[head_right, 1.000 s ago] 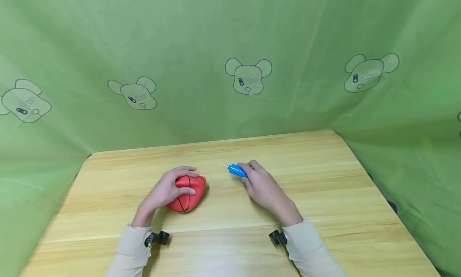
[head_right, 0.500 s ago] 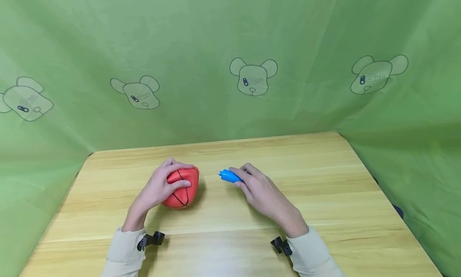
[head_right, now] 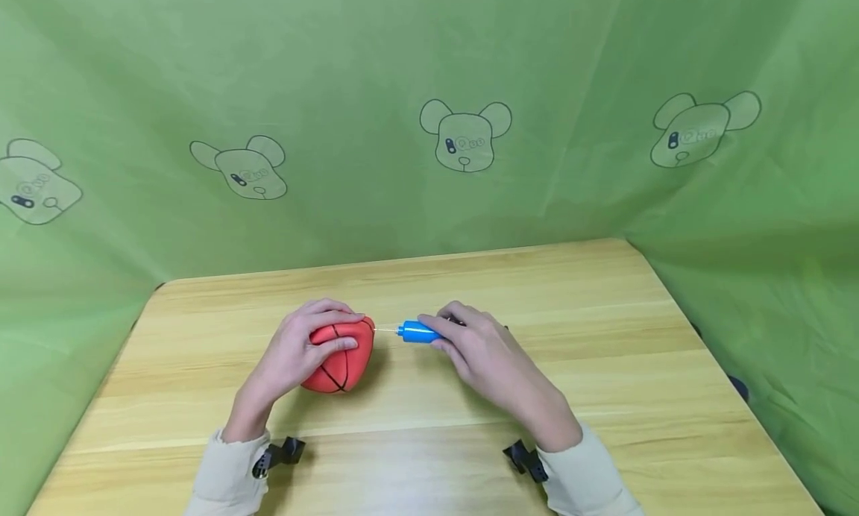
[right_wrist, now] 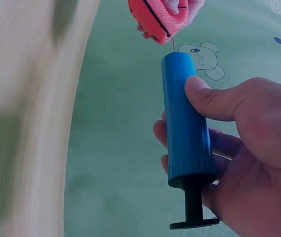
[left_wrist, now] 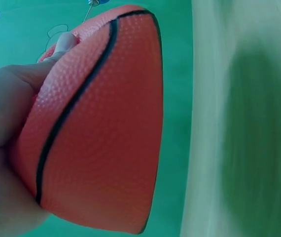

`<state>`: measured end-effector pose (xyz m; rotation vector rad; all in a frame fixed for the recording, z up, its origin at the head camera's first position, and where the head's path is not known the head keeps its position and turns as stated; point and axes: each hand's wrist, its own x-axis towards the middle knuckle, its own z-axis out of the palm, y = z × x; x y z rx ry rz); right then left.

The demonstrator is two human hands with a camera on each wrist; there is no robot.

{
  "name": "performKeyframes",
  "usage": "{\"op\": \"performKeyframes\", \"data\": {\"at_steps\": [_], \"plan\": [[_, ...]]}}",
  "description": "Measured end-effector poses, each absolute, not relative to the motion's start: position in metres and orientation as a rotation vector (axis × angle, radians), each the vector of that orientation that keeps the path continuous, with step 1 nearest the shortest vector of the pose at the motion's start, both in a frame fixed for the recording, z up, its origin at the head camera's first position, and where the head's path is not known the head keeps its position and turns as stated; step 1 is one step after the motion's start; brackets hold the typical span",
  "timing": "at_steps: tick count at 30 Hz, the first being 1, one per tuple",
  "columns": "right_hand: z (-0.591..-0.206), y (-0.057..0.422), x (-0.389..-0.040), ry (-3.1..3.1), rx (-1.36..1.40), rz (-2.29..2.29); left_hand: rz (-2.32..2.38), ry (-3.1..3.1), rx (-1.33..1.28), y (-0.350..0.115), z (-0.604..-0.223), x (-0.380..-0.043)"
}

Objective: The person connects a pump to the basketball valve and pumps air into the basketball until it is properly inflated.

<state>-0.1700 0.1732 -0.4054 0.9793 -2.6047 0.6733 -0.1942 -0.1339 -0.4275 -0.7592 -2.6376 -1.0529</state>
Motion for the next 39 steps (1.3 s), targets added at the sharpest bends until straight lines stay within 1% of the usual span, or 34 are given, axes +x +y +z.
{"op": "performKeyframes", "data": {"at_steps": [12, 18, 29, 39], "plan": [[-0.402, 0.172, -0.169, -2.517, 1.036, 0.565, -0.858, -2.547, -0.858, -0.126, -0.420, -0.189], [-0.400, 0.170, -0.165, -2.466, 1.038, 0.498, -0.754, -2.500, -0.857, -0.123, -0.416, -0.183], [-0.399, 0.164, -0.160, -2.409, 1.032, 0.455, -0.791, -2.507, -0.818, -0.121, -0.416, -0.181], [-0.400, 0.158, -0.158, -2.343, 1.054, 0.437, -0.744, -2.390, -0.815, -0.120, -0.415, -0.181]]}}
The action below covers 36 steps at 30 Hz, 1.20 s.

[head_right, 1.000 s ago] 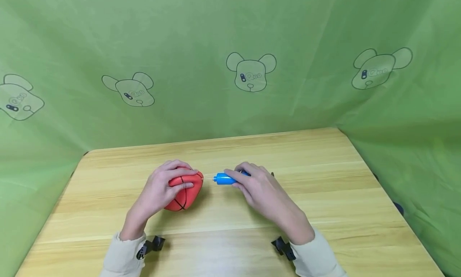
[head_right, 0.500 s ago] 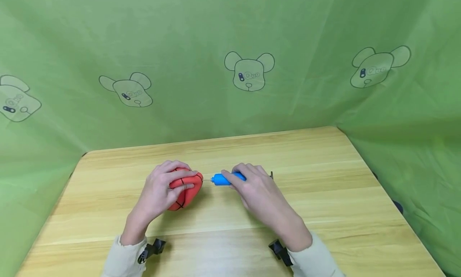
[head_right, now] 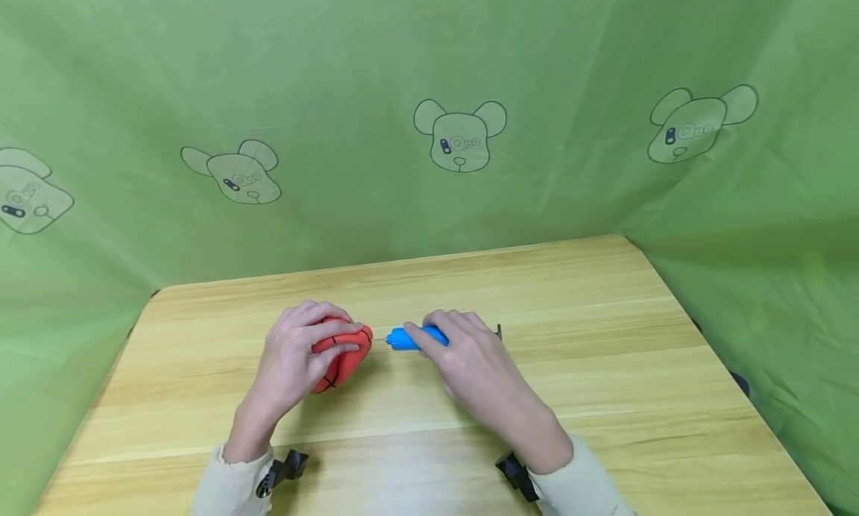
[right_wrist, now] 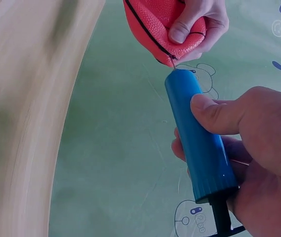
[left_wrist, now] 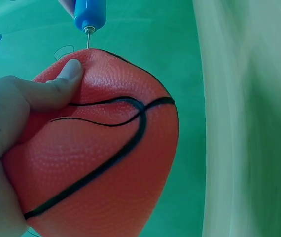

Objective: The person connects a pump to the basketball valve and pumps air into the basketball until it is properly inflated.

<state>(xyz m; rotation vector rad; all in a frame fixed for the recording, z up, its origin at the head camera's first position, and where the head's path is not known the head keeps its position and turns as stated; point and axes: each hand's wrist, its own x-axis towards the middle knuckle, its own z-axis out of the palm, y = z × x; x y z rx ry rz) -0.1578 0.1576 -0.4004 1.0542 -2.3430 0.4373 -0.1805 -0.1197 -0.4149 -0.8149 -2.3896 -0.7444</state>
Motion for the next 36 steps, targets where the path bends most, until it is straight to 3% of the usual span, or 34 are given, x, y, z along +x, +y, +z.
{"op": "performKeyframes", "data": {"at_steps": [36], "plan": [[-0.3987, 0.1502, -0.1551, -2.240, 1.021, 0.488, -0.939, -2.237, -0.818, -0.1124, -0.4131, -0.1798]]}}
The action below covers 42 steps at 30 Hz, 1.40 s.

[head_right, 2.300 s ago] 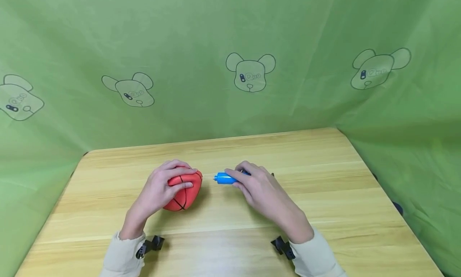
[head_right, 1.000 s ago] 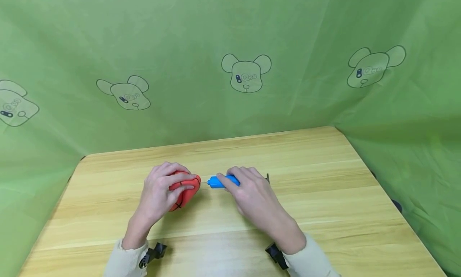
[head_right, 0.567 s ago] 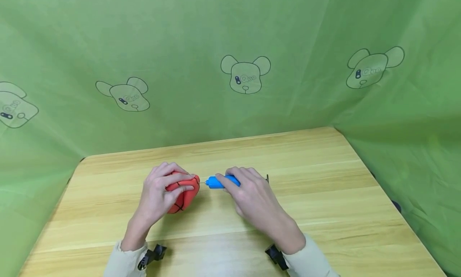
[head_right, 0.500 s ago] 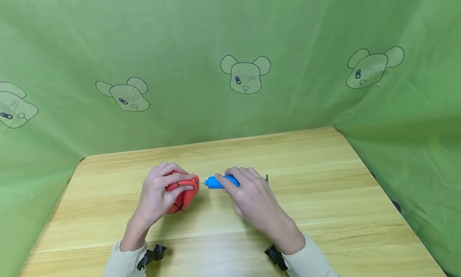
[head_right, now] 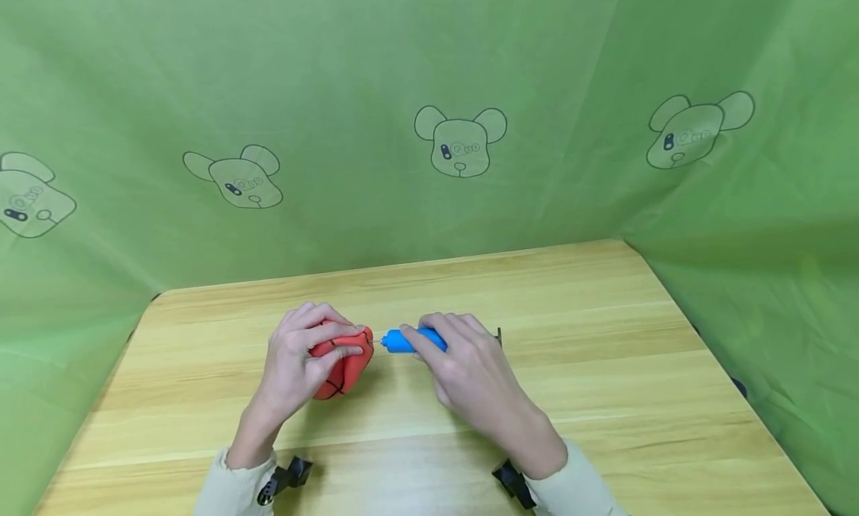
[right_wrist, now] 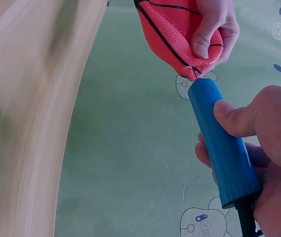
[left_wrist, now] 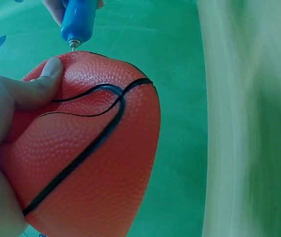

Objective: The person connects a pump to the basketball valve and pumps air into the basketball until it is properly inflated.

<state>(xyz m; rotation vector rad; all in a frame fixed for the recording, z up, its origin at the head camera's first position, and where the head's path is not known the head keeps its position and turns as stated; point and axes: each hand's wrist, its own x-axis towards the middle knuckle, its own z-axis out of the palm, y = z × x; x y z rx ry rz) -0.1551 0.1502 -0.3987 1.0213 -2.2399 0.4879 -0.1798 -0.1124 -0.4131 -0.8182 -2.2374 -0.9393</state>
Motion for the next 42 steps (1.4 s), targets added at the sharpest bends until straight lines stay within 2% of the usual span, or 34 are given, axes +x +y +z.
{"op": "performKeyframes", "data": {"at_steps": [42], "plan": [[-0.404, 0.136, -0.148, -2.080, 0.990, 0.520, -1.035, -2.113, -0.835, -0.106, -0.410, -0.176]]}}
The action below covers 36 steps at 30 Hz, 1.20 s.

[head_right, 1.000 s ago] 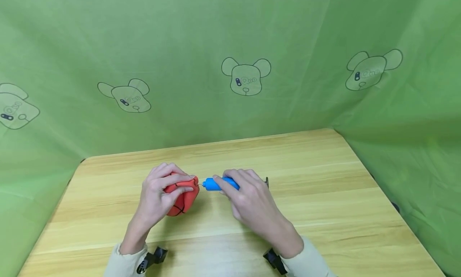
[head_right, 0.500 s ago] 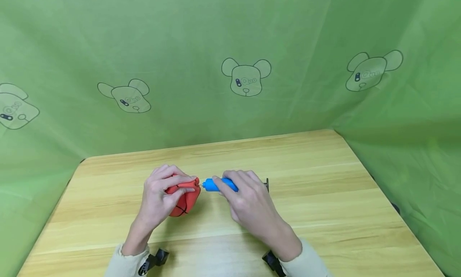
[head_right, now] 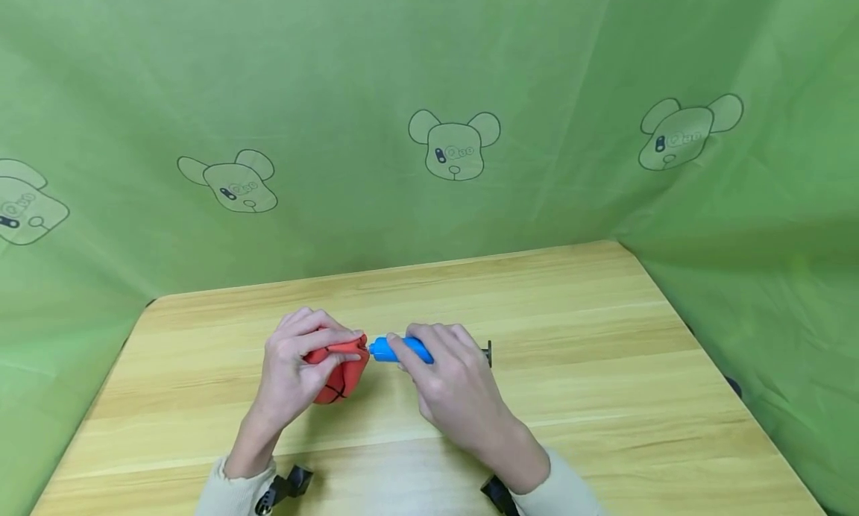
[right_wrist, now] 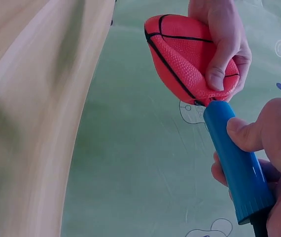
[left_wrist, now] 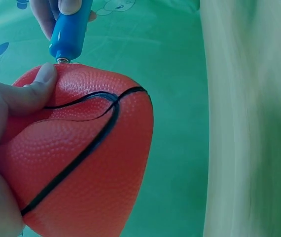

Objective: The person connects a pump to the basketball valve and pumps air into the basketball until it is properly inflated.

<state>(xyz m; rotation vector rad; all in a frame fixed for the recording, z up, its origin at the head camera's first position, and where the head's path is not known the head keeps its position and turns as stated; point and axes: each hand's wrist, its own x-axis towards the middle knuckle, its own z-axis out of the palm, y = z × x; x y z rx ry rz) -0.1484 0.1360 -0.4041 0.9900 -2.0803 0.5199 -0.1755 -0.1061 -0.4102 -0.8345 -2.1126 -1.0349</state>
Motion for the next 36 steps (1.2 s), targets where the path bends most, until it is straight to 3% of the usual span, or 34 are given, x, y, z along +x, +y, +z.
{"op": "performKeyframes", "data": {"at_steps": [27, 36], "plan": [[-0.397, 0.147, -0.150, -2.083, 1.033, 0.623, -1.181, -2.126, -0.957, -0.102, -0.403, -0.169], [-0.393, 0.155, -0.154, -2.149, 1.042, 0.558, -0.884, -2.237, -0.836, -0.099, -0.404, -0.168]]}}
